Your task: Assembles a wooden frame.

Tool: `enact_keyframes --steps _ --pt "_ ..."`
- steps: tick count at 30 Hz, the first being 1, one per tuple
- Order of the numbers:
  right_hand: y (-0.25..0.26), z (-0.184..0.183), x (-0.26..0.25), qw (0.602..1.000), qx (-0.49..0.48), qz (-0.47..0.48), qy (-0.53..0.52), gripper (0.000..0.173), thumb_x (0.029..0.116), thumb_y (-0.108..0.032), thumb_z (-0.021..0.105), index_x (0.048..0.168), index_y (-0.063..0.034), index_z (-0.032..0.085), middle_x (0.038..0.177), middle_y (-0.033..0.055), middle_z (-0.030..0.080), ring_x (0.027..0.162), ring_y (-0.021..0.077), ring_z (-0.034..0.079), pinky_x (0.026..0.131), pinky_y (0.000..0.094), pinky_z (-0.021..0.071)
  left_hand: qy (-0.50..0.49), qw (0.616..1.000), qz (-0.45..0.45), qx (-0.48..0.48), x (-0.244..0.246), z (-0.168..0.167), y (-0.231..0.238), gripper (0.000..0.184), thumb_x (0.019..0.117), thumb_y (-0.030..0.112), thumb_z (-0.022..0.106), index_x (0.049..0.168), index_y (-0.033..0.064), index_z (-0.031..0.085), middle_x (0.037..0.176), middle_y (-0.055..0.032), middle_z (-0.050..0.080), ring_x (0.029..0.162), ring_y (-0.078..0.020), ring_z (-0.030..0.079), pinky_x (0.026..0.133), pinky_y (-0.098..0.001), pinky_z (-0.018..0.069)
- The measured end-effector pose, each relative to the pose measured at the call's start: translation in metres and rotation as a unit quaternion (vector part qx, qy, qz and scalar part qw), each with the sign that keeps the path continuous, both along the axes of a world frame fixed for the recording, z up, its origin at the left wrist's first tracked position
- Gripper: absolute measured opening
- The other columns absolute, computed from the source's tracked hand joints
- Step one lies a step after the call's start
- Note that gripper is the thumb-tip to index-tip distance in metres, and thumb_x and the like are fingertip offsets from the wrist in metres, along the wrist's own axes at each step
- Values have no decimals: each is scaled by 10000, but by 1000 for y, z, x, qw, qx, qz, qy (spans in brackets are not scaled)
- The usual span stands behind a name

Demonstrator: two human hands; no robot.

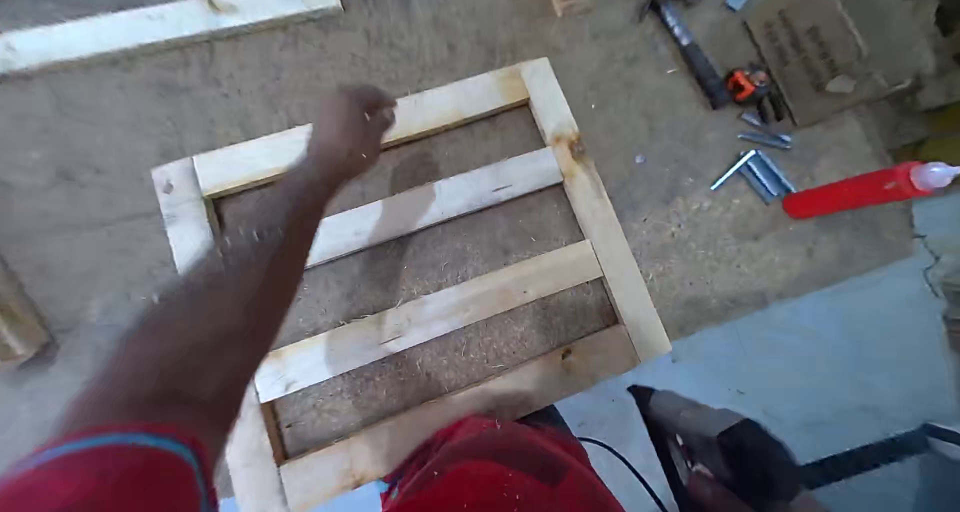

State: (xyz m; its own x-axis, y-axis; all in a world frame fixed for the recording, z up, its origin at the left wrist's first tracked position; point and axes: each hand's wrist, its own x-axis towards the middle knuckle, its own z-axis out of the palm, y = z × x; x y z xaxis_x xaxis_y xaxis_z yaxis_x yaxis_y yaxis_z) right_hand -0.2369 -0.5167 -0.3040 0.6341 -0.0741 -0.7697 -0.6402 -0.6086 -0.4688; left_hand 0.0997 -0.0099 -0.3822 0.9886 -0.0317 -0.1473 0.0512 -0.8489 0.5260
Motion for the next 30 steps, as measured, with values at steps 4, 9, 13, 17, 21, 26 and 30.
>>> enact_keyframes --steps 4,9,13,17,21,26,30 --pt "14 13 83 996 35 -59 -64 430 937 -445 679 1186 -94 677 680 16 630 524 158 604 498 355 559 13 997 -31 -74 -99 -64 -56 337 1071 265 523 1306 66 660 1348 -146 652 1268 -313 618 1096 -574 472" --pt "21 -48 189 997 25 -11 -77 401 1006 -454 630 974 -56 667 620 101 601 489 225 581 488 386 535 -22 999 12 21 -198 -156 -102 397 1056 372 494 1278 99 677 1526 -143 504 1488 -374 366 1206 -600 315" --pt "23 -95 235 1000 16 -7 -7 473 1018 -477 610 937 -13 638 623 91 598 487 206 578 505 376 551 -40 990 40 125 -207 -177 -111 553 1027 514 341 1302 160 666 1561 -127 473 1506 -380 337 1202 -627 263" --pt "21 -109 243 1000 14 4 22 471 1018 -487 604 916 -28 630 595 87 572 455 197 547 462 348 518 -40 988 42 142 -206 -176 -112 555 1015 516 322 1301 176 655 1562 -131 467 1501 -374 344 1190 -615 282" --pt "15 -114 239 999 9 37 23 462 1004 -478 634 886 -31 642 585 100 581 449 208 555 459 356 519 -53 988 45 141 -207 -177 -112 529 1020 495 342 1301 174 656 1553 -125 483 1497 -366 357 1175 -602 311" --pt "14 -117 231 999 -4 45 6 547 985 -569 612 817 -50 650 578 110 593 452 227 563 470 378 519 -49 988 54 140 -207 -178 -111 528 1017 491 350 1314 176 651 1554 -116 483 1497 -354 359 1184 -593 301" --pt "9 -118 235 999 7 44 15 477 999 -509 627 875 -49 651 586 105 596 474 224 583 496 367 541 -48 993 64 81 -195 -165 -139 504 1050 475 404 1243 99 678 1508 -176 509 1476 -430 354 1188 -653 271"
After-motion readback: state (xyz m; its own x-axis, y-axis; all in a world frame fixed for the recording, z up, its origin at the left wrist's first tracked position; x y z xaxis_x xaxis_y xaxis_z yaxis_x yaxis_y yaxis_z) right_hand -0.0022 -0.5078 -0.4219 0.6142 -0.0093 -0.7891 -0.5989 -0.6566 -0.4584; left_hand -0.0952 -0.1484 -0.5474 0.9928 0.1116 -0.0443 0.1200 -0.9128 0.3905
